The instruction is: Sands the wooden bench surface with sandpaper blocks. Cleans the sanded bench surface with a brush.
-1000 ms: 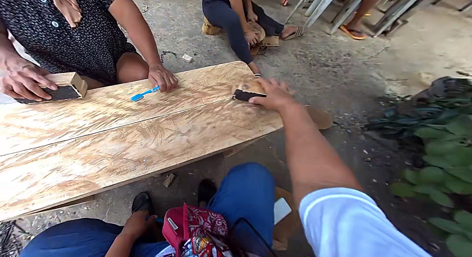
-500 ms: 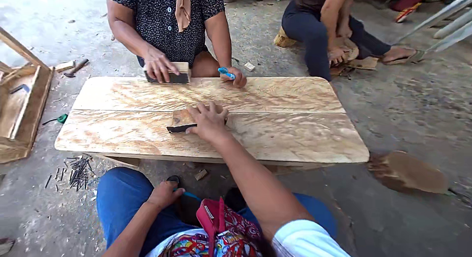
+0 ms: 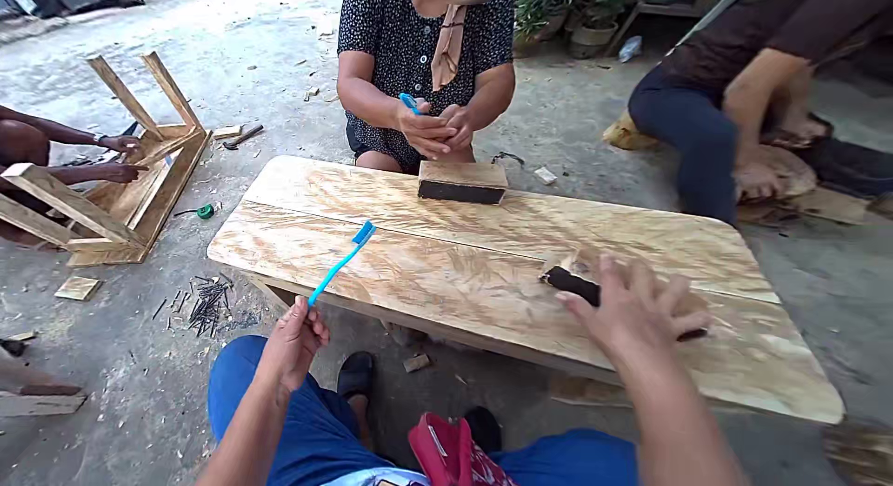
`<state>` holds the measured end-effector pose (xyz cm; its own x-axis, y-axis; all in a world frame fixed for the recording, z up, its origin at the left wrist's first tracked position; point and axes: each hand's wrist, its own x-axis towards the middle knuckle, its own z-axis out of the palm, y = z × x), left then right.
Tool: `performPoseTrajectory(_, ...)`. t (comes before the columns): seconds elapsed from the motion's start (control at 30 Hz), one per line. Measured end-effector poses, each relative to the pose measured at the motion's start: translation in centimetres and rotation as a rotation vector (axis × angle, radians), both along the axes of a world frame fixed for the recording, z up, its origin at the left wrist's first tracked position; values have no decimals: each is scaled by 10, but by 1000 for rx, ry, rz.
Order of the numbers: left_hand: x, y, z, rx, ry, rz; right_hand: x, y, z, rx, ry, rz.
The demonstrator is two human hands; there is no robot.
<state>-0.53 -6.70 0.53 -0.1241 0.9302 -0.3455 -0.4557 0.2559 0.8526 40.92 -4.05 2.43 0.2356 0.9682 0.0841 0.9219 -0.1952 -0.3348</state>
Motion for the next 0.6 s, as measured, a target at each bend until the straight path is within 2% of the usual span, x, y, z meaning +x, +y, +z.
performPoseTrajectory(0.07,31,-3,-5,-18,-64,-85,-56,-11,-5,86,143,196)
performPoseTrajectory(0.17,74,-9,-10,-35,-101,-268,-142,-23,-24,62,567,489)
performPoseTrajectory(0.23,98,-14,-8,-67,-156,-365,-181,-25,-29,130,848,538)
performPoseTrajectory(0.3,113,-18,-2,-109,-227,-422,-198,-23,-27,219,988,483)
performPoseTrajectory(0.4,117,-14,-10,-114,-183,-493,-194,-13,-17,170,878,351)
performPoseTrajectory(0.53,102,-20,-30,-149,140,-759,-181,13,-13,-66,538,278)
performPoseTrajectory(0.6,93,-25,-32,-103,261,-769,-185,20,-9,-222,344,316)
